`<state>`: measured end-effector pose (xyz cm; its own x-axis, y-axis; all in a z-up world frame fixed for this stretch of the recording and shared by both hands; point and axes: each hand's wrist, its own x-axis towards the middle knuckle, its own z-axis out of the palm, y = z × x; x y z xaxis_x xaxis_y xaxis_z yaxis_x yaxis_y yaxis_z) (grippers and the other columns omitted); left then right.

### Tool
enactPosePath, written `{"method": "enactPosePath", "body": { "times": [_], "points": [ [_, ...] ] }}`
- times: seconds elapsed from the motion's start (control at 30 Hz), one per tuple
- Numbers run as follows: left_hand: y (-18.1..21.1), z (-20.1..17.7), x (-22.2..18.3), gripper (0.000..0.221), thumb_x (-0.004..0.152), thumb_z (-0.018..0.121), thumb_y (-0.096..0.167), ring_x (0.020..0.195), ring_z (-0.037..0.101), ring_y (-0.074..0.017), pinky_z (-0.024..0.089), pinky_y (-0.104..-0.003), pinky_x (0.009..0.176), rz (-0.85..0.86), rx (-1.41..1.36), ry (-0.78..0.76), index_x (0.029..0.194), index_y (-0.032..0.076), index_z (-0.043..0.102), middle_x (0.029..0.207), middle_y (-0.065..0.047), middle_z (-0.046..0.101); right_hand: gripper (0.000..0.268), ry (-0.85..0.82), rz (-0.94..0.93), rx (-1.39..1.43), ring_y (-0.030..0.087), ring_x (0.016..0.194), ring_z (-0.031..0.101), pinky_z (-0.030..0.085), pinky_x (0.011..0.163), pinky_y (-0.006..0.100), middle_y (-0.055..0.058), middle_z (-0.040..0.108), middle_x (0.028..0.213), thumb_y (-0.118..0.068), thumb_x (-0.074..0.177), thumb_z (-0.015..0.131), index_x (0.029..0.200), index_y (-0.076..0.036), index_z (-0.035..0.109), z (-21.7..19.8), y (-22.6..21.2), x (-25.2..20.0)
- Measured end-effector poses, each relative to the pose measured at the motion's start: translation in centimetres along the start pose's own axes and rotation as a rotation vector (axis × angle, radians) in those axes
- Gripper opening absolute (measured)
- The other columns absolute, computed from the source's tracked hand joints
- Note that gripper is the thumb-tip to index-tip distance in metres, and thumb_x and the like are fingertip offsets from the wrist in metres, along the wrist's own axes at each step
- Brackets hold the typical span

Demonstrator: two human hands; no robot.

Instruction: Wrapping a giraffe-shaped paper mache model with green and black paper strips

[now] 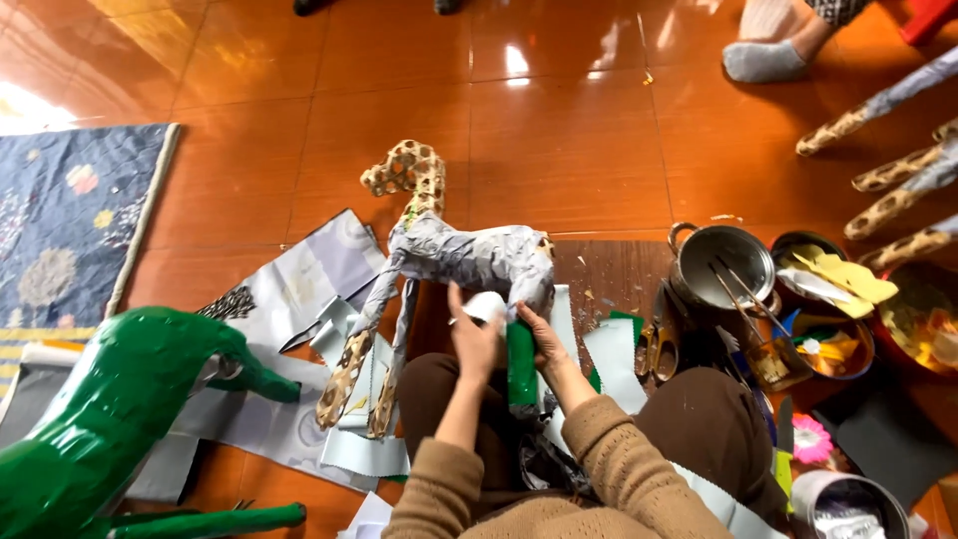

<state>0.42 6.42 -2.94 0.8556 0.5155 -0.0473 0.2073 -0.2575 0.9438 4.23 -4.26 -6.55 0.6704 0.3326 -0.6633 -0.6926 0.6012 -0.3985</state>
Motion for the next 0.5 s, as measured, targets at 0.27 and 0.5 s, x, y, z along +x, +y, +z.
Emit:
{"method": "enactPosePath", "body": {
  "times": [0.27, 0.5],
  "points": [
    [2.3, 5.0, 1.3, 0.082, 0.082, 0.067, 0.016, 0.087, 0.069, -0.0419, 0.054, -0.051, 0.071, 0.085, 0.228, -0.034, 0.152, 0.033, 0.029, 0.083, -0.027, 0.071, 0.046, -0.057, -0.293, -0.224, 0.031, 0.075, 0.067, 0.056, 0.068, 0.041, 0.019, 0.066, 0.085, -0.036, 0.079, 0.081, 0.102, 0.0, 0.062, -6.3, -0.3, 4.8],
    [-0.1, 7.1, 0.2, 0.075, 0.085, 0.061, 0.014, 0.074, 0.07, -0.0401, 0.054, -0.052, 0.067, 0.383, 0.444, -0.043, 0.153, 0.021, 0.03, 0.085, -0.021, 0.073, 0.027, 0.516, -1.185, -1.571, 0.031, 0.093, 0.065, 0.053, 0.085, 0.042, 0.011, 0.067, 0.096, -0.026, 0.079, 0.081, 0.101, -0.012, 0.075, -17.5, -14.9, 1.8]
  ]
}}
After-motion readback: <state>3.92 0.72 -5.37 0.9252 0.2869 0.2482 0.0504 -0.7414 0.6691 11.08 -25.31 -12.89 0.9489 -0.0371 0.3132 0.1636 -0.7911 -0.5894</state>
